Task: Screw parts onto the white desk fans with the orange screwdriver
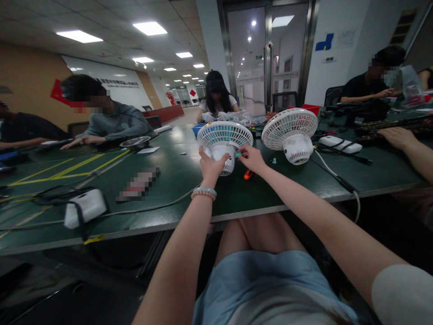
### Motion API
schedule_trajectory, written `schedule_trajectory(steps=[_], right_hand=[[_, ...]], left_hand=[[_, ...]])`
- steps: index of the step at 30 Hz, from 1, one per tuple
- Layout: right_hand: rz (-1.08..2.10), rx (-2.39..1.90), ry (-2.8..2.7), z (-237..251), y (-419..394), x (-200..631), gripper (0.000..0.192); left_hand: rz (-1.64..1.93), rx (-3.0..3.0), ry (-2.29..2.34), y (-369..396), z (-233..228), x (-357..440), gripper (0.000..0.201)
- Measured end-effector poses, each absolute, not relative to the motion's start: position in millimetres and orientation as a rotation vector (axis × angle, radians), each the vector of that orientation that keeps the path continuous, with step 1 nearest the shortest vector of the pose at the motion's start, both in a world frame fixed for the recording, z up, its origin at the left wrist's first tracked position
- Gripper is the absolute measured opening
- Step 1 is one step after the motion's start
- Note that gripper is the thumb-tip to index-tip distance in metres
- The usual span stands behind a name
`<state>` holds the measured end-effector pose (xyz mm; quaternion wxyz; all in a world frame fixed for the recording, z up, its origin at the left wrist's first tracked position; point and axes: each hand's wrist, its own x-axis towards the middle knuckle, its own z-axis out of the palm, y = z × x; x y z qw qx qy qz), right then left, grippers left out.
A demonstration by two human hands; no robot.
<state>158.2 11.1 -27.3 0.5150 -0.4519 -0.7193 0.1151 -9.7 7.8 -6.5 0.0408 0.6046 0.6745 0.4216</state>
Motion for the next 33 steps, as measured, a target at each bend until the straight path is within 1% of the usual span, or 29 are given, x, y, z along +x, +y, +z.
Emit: schedule_trajectory(steps=[6,17,26,33], right_hand=[[0.197,-1.025,-1.713,-31.3,17.5,157.7,0.017],[0.250,-1.005,-1.711,-29.7,15.6,158.7,0.023],[0.259,-0.996,-1.713,-30.6,15.4,158.0,0.023],[0.167,-0.988,-1.715,-29.2,14.4,152.5,0.022]], left_hand=[[1.357,1.693,2.090,17.4,-11.7,-10.7,0.097],[1.394,1.645,2.077,23.8,-13.0,-11.6,0.098],[1.403,1.629,2.080,22.3,-11.8,-9.6,0.096],[1.421,1.624,2.064,19.4,-11.6,-8.4,0.095]])
